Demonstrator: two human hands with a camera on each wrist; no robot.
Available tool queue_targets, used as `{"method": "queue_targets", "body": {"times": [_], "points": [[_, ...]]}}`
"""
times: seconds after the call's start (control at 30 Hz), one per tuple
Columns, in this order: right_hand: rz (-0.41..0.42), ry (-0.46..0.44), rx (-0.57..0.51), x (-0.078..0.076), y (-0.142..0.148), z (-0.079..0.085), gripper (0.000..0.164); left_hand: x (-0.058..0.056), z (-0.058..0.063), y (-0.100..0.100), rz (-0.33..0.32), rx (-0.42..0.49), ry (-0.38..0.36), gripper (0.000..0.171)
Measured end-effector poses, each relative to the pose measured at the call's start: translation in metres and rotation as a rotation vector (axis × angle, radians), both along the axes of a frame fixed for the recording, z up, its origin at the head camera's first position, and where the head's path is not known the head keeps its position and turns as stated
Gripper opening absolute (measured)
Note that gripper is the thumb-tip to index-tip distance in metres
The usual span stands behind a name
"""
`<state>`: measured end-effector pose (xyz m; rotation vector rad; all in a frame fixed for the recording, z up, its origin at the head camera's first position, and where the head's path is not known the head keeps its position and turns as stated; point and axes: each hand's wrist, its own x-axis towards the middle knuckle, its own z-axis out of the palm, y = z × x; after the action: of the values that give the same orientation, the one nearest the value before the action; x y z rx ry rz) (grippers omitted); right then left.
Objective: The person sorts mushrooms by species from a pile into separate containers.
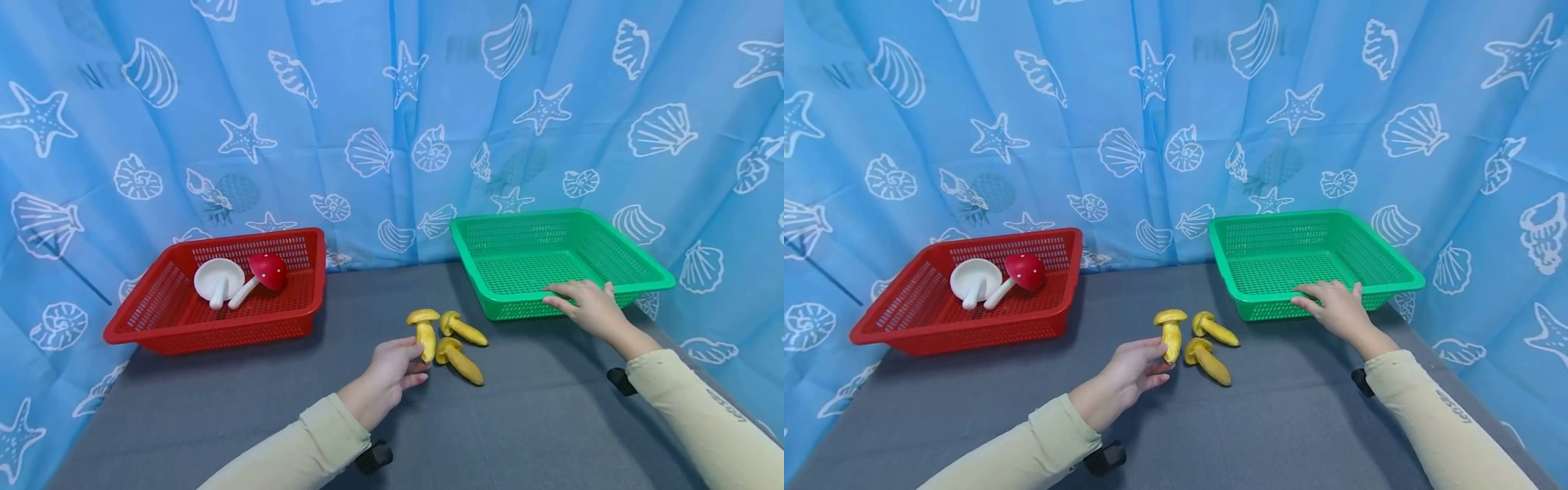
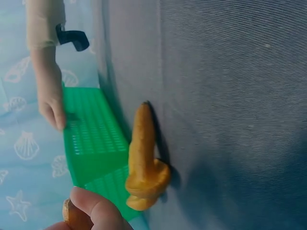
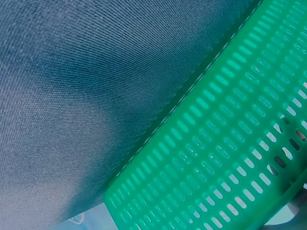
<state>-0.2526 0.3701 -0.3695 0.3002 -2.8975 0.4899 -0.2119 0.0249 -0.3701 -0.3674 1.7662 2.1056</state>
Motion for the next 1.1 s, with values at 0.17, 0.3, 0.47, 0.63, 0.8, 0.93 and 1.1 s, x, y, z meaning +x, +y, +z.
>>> {"method": "queue_targets", "body": {"times": [0.17, 0.3, 0.47, 0.63, 0.8, 0.93, 1.1], "points": [[0.003, -0.004, 0.001, -0.001, 0.001, 0.000, 0.044, -0.002, 0.009, 0.007, -0.033, 0.019, 0.006, 0.040], [0.002, 0.000, 0.001, -0.001, 0.003, 0.000, 0.046, -0.007, 0.015, 0.015, -0.042, 0.041, 0.003, 0.039], [0.008, 0.012, 0.004, -0.002, 0.003, -0.001, 0.044, -0.013, 0.021, 0.025, -0.055, 0.056, 0.010, 0.038], [0.024, 0.036, 0.010, -0.002, 0.003, -0.003, 0.040, -0.020, 0.023, 0.036, -0.068, 0.062, 0.016, 0.037], [0.025, 0.050, 0.018, -0.001, 0.003, -0.005, 0.041, -0.027, 0.028, 0.047, -0.064, 0.078, 0.025, 0.037], [0.033, 0.064, 0.025, -0.001, 0.003, -0.007, 0.040, -0.032, 0.031, 0.056, -0.045, 0.102, 0.026, 0.035], [0.042, 0.067, 0.023, -0.003, 0.003, -0.006, 0.039, -0.035, 0.034, 0.068, -0.035, 0.142, 0.021, 0.033]]}}
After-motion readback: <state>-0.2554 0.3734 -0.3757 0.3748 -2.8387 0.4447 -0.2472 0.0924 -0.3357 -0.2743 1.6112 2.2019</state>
